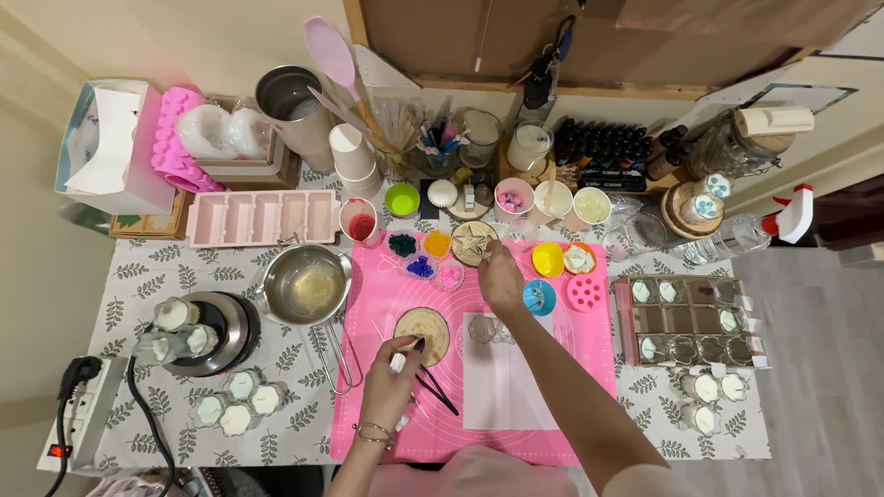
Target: Cleaning a snowflake-shaped candle mold and surrounding workspace.
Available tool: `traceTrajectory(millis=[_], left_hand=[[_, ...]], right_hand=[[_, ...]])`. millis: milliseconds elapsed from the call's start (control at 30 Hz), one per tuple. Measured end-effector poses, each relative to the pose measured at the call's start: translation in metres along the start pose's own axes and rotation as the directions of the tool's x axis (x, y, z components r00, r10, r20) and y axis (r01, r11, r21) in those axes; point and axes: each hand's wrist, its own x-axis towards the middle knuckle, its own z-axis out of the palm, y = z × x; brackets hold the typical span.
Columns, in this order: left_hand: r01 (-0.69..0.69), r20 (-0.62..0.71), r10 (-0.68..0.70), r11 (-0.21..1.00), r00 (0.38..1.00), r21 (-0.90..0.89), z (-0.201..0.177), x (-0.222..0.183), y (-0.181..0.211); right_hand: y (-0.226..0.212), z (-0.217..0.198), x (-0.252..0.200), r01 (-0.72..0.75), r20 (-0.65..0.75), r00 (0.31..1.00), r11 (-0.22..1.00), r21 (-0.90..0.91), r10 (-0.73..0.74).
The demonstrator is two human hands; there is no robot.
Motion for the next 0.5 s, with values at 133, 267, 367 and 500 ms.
traceTrajectory(millis=[133,267,367,500], left_hand=[[-0.113,-0.032,0.111,0.991,0.993,-0.076,0.002,0.008,0.004],[-0.027,0.025,0.032,0.983,0.999,-0.183,0.0,0.005,0.015],[-0.027,0.031,0.034,0.978,0.999,-0.207,-0.003,0.004,0.016],[-0.028,0.013,0.031,0.979,0.999,-0.204,-0.006,-0.001,0.016]], right_hand=[[-0.023,-0.019,0.004,0.083,-0.017,0.996,0.996,0.018,-0.082],[-0.05,-0.035,0.04,0.326,-0.211,0.926,0.945,0.033,-0.312],[-0.042,-0.028,0.111,0.481,-0.306,0.821,0.873,-0.084,-0.482],[-0.024,-0.015,0.202,0.553,-0.275,0.736,0.783,-0.284,-0.619]])
